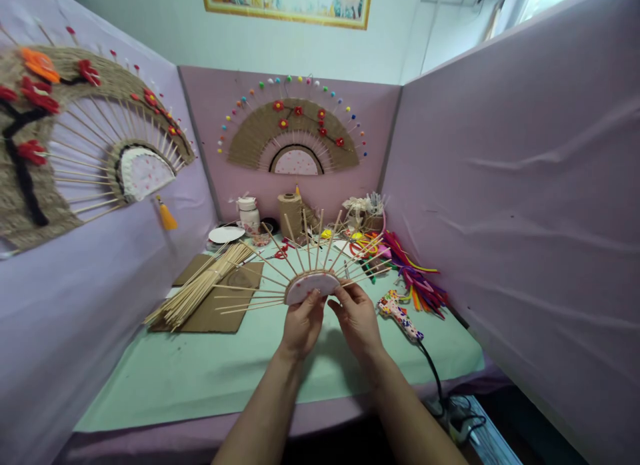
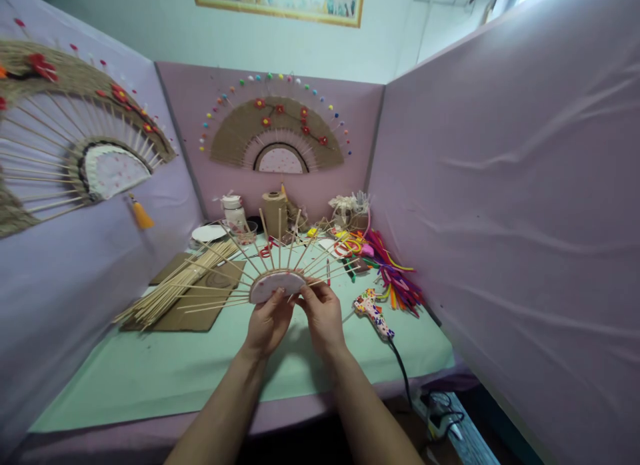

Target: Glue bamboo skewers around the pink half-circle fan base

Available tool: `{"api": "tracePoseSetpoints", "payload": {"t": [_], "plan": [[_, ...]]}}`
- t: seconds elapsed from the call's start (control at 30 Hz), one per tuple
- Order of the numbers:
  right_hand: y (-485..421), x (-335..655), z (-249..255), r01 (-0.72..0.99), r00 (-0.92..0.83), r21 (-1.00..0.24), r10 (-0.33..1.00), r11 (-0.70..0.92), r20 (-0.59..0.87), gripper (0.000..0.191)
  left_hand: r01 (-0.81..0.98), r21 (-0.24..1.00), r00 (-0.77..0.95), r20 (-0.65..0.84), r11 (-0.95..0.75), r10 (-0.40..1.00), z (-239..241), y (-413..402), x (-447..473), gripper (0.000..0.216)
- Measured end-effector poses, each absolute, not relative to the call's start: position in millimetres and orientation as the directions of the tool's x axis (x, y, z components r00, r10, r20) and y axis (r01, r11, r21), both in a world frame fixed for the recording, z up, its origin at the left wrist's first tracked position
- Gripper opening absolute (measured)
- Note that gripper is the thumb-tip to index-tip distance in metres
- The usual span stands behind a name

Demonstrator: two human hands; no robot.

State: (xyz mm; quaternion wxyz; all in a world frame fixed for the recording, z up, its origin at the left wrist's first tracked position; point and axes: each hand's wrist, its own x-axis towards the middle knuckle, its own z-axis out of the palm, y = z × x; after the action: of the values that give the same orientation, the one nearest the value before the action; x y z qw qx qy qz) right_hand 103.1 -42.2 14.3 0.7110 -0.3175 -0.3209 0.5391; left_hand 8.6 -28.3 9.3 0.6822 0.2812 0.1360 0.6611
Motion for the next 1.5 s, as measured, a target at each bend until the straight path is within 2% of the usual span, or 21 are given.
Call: {"api": "tracePoseSetpoints", "payload": {"t": [0.27, 0.53, 0.67, 0.8, 0.97, 1.17, 1.3, 1.4, 1.5], "plan": [[-36, 97, 0, -0.692, 0.208, -0.688, 0.973, 0.22, 0.101, 0.027, -0.813, 0.582, 0.125, 0.14, 0.021, 0.982, 6, -29, 11, 0.031], [-35, 91, -6, -0.63, 0.199, -0.745, 0.973, 0.219, 0.118, 0.03, -0.815, 0.578, 0.099, 0.104, 0.021, 0.99, 5, -28, 10, 0.026], [-36, 94, -10, -0.509, 0.235, -0.823, 0.961, 0.251, 0.148, 0.036, -0.827, 0.562, 0.107, 0.125, 0.018, 0.986, 7, -25, 6, 0.028], [-42, 99, -7, -0.336, 0.265, -0.9, 0.945, 0.278, 0.193, 0.029, -0.855, 0.514, 0.112, 0.069, 0.06, 0.991, 6, -21, 3, 0.028], [-47, 101, -1, -0.214, 0.27, -0.92, 0.925, 0.328, 0.267, 0.024, -0.884, 0.463, 0.096, 0.029, 0.071, 0.995, 7, -21, 2, 0.03], [-50, 103, 2, -0.128, 0.286, -0.92, 0.902, 0.37, 0.323, 0.02, -0.878, 0.47, 0.103, -0.004, 0.093, 0.995, 9, -22, 1, 0.038], [-53, 106, 3, -0.036, 0.27, -0.917, 0.887, 0.397, 0.374, 0.017, -0.884, 0.46, 0.091, -0.004, 0.082, 0.996, 8, -22, 1, 0.034], [-55, 109, 5, 0.06, 0.231, -0.891, 0.862, 0.45, 0.451, 0.013, -0.884, 0.461, 0.087, -0.004, 0.079, 0.996, 7, -21, 2, 0.028], [-56, 113, 8, 0.221, 0.19, -0.813, 0.794, 0.539, 0.578, 0.01, -0.88, 0.469, 0.087, -0.007, 0.08, 0.996, 6, -21, 3, 0.026]]}}
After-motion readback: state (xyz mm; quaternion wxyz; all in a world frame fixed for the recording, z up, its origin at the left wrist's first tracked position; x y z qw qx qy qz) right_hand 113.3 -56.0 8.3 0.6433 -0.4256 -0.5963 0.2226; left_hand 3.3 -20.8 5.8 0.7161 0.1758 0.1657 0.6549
